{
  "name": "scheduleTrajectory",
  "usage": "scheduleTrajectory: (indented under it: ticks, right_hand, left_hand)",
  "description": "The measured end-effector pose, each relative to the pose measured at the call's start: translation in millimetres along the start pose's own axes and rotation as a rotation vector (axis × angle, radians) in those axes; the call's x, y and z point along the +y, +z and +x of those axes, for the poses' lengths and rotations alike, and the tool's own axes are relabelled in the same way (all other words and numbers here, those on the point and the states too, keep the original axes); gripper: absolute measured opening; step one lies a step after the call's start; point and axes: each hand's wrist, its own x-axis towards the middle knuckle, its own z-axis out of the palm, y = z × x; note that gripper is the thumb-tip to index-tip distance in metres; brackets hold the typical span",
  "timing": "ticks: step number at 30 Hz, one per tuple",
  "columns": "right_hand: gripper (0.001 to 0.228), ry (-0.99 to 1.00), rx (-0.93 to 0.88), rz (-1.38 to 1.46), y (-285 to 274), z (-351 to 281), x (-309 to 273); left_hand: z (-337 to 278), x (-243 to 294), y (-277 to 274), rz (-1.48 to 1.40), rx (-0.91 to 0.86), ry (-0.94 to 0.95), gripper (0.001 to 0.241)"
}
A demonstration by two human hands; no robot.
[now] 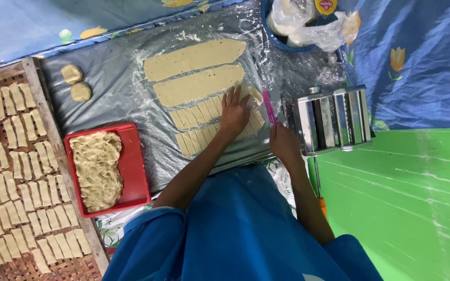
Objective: Cutting strips of rolled dough using a plastic scraper and arranging them on a large woven mat for drying.
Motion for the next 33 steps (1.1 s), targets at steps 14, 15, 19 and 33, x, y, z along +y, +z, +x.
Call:
scheduleTrajectory:
  ticks: [14,15,19,33]
  right_hand:
    - [0.033,-0.151,0.315,0.316,-4,-54,21]
    - [0.034,-0.164,0.346,0.337,-4,-59,22]
    - [0.034,-0.172,0.406,0.284,1,-69,24]
    - [0.034,-0.34,-0.215,-0.025,67,-70,-30]
  left_hand:
    - [61,-16,67,0.195,-0.094,0.304,0.023]
    - [64,-20,72,0.213,-0.089,0.329,0.019]
    - [76,-8,43,0.231,-0.01,0.294,0.024]
    - [-143,-106,-139,-0.662,0.619,-0.441,0.02]
